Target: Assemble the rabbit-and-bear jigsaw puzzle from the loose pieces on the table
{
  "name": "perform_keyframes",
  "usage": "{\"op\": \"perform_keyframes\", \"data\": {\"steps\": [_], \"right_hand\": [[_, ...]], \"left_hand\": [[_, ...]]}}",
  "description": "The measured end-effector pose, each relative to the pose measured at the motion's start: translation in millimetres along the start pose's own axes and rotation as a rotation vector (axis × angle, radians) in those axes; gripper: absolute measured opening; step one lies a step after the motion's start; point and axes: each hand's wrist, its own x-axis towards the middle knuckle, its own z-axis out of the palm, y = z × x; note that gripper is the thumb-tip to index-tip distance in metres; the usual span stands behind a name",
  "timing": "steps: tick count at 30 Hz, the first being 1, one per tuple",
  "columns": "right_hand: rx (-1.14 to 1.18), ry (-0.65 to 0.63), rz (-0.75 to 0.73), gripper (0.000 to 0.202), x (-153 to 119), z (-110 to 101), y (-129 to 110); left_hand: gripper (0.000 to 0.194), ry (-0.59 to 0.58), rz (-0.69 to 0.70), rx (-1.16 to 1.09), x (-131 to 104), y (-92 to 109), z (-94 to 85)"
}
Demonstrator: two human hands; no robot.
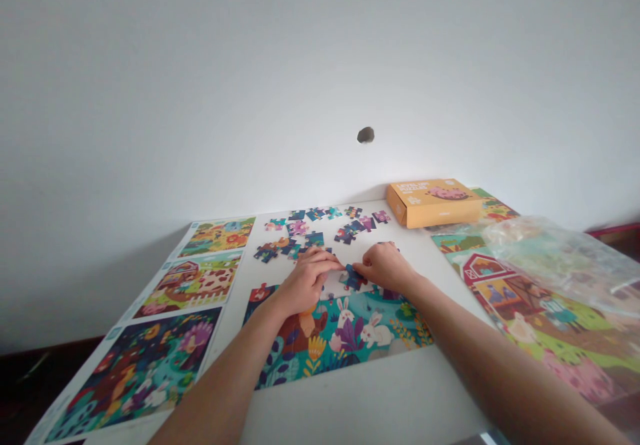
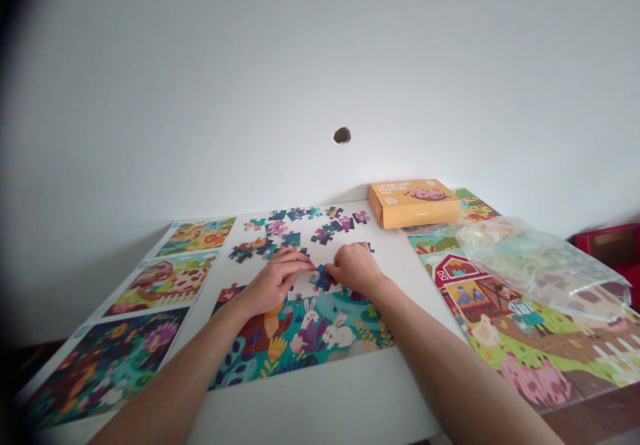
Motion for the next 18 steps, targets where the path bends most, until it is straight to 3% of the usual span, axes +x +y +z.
{"op": "perform_keyframes", "data": {"steps": [10, 18], "right_hand": [[0.164, -0.015, -0.126, 0.026, -5.2, -3.5, -5.7], [0.224, 0.046, -0.184, 0.023, -2.5, 8.3, -2.1]], "left_hand": [[0.042, 0.017, -0.032, -0.049, 1.7, -1.1, 0.1], [0.043, 0.046, -0.051, -0.052, 1.7, -3.3, 1.9]]}}
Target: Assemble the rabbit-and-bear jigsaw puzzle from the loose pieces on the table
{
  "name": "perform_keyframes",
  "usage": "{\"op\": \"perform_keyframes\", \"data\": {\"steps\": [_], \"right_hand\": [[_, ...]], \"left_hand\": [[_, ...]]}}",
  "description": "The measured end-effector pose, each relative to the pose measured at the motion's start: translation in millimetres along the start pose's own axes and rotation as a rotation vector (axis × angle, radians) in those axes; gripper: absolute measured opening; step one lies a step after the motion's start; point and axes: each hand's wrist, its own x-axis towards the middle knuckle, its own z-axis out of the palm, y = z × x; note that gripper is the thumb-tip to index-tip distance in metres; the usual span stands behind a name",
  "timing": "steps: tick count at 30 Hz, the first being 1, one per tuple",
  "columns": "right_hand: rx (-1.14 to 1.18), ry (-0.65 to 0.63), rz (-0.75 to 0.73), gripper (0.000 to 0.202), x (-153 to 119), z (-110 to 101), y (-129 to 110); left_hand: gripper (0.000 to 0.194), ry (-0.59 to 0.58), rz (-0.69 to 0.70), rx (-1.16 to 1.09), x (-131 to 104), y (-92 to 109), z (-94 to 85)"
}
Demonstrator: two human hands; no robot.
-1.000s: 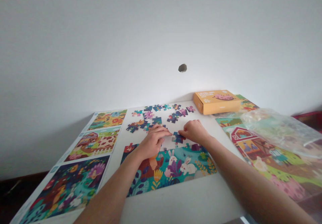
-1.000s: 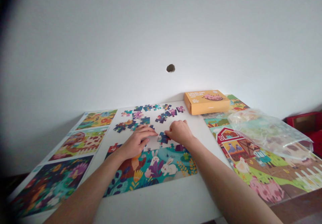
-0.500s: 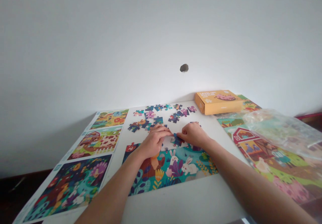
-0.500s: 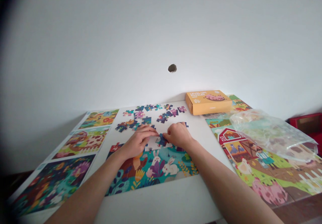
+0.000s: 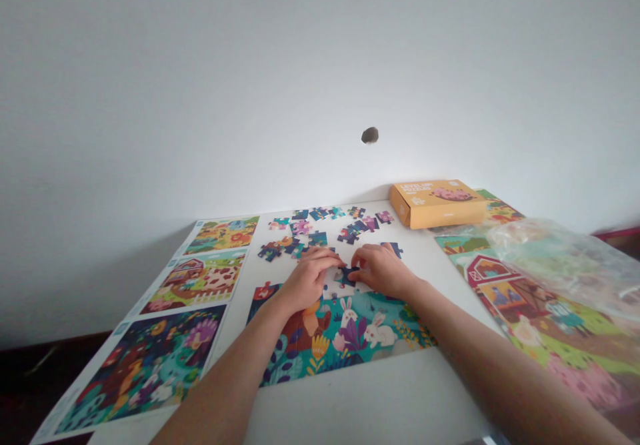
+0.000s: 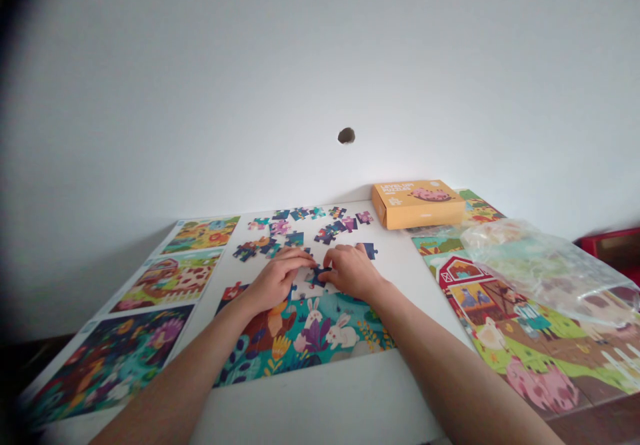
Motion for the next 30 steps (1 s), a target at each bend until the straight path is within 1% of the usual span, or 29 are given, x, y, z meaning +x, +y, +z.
{"op": "perform_keyframes", "data": {"steps": [4, 7, 12, 18, 23, 27, 30], "right_hand": [[-0.017, 0.029, 0.038, 0.023, 1.6, 3.6, 3.3], [-0.034, 0.037, 0.065, 0.023, 0.1, 1.5, 2.3], [-0.034, -0.002, 0.008, 0.027, -2.6, -3.8, -0.5], [0.013, 0.000, 0.050, 0.027, 0.3, -0.3, 3.8], [0.024, -0.002, 0.008, 0.023, 0.1, -0.1, 4.2], [-0.018, 0.002, 0.021, 0.021, 1.2, 0.0, 1.7], [-0.069, -0.026, 0.042, 0.022, 1.8, 0.6, -0.9]], "left_hand": [[0.044, 0.008, -0.025, 0.007, 0.2, 1.8, -0.9], [0.043, 0.014, -0.029, 0.011, 0.3, 2.0, -1.1], [0.041, 0.023, -0.024, 0.004, -0.9, -0.3, -0.1], [0.043, 0.036, -0.024, 0.004, -1.8, -0.4, 0.5], [0.044, 0.064, -0.044, 0.027, -0.3, 0.9, 0.1], [0.044, 0.073, -0.057, 0.036, 0.4, -0.1, 0.4], [0.045, 0.069, -0.055, 0.037, 0.9, -0.3, 0.7]]}}
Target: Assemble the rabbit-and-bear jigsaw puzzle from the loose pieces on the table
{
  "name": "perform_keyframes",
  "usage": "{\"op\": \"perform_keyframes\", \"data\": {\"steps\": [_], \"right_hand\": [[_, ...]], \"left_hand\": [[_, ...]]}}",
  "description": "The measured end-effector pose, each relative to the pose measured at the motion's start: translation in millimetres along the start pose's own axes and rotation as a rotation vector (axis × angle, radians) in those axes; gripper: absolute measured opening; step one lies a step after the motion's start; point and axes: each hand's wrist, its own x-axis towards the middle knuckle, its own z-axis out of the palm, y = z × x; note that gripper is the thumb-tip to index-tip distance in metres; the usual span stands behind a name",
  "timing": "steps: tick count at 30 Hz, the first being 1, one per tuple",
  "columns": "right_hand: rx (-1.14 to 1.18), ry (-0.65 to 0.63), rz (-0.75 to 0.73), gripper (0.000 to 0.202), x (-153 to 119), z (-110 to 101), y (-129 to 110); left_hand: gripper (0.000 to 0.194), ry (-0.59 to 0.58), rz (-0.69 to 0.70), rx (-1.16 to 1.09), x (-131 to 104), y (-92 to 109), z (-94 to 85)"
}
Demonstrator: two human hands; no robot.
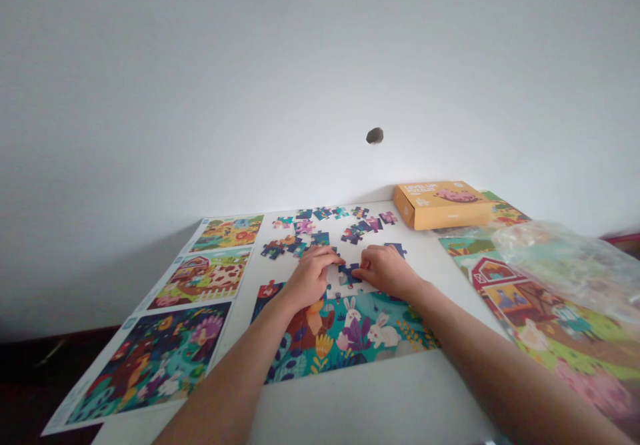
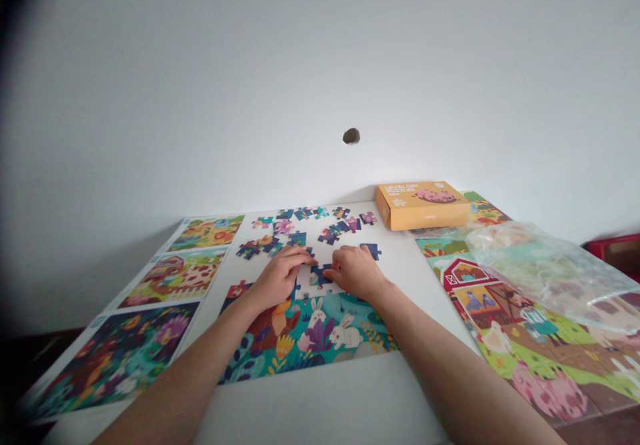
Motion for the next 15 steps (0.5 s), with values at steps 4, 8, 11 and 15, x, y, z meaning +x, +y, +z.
{"op": "perform_keyframes", "data": {"steps": [4, 8, 11, 15], "right_hand": [[-0.030, -0.019, 0.003, 0.021, -3.0, -1.8, -4.0], [-0.014, -0.025, -0.052, 0.020, -6.7, -6.5, -5.8], [0.003, -0.023, -0.053, 0.024, -5.8, -7.5, -3.5], [-0.023, 0.032, 0.016, 0.022, -2.5, -4.7, 0.9]], "left_hand": [[0.044, -0.005, -0.003, 0.002, 0.5, 0.3, 0.4], [0.042, -0.001, -0.001, 0.002, -0.1, -1.3, 1.6], [0.042, 0.000, 0.002, 0.002, -0.5, -2.1, 2.1], [0.043, -0.005, -0.004, 0.001, -0.7, -1.0, 1.6]]}}
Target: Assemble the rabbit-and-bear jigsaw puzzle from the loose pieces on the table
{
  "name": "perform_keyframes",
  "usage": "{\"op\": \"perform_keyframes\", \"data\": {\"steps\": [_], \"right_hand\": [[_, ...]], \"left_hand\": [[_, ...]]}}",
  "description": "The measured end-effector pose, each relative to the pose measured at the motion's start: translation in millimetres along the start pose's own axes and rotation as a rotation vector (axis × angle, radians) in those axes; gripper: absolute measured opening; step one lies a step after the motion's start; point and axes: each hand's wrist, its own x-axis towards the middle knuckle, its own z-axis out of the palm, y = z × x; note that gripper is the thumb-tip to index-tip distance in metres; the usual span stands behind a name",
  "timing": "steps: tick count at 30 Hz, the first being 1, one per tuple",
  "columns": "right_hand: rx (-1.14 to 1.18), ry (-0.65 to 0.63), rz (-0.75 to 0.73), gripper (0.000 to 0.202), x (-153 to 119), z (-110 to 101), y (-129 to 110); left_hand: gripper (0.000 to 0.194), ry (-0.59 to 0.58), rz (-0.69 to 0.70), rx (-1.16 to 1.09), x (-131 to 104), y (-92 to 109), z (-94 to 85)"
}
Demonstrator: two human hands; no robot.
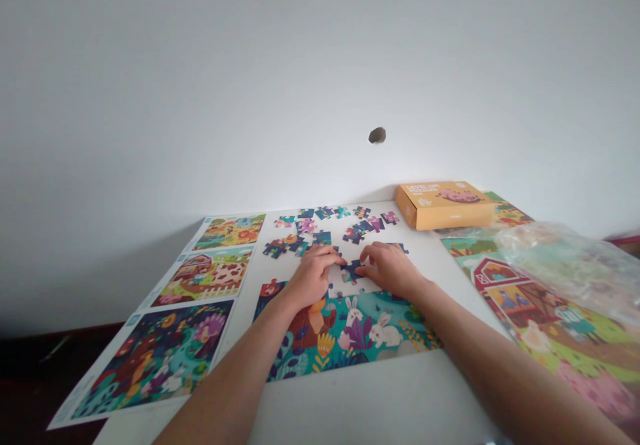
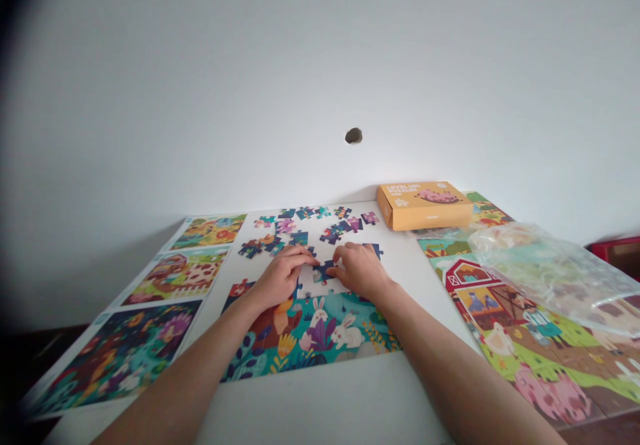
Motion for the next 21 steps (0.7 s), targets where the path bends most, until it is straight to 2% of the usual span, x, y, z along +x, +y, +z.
{"op": "perform_keyframes", "data": {"steps": [2, 7, 14, 17, 21], "right_hand": [[-0.001, 0.023, 0.020, 0.023, 0.2, 1.2, 0.9], [0.041, 0.026, -0.012, 0.040, -2.0, 1.5, 0.7], [0.059, 0.062, 0.009, 0.022, 0.5, 2.5, 5.3], [0.098, 0.099, -0.020, 0.025, 1.6, 5.7, 9.5], [0.186, 0.111, -0.132, 0.028, 3.7, 11.0, 17.9]], "left_hand": [[0.042, 0.001, -0.005, 0.002, -0.1, 0.6, -0.4], [0.039, -0.004, -0.005, 0.010, 0.0, 2.0, -1.4], [0.038, 0.000, 0.000, -0.013, 0.3, 2.1, -1.5], [0.039, 0.003, -0.005, -0.011, 0.1, 2.0, -1.7], [0.041, 0.010, -0.002, -0.006, 0.3, 1.2, -2.0]]}}
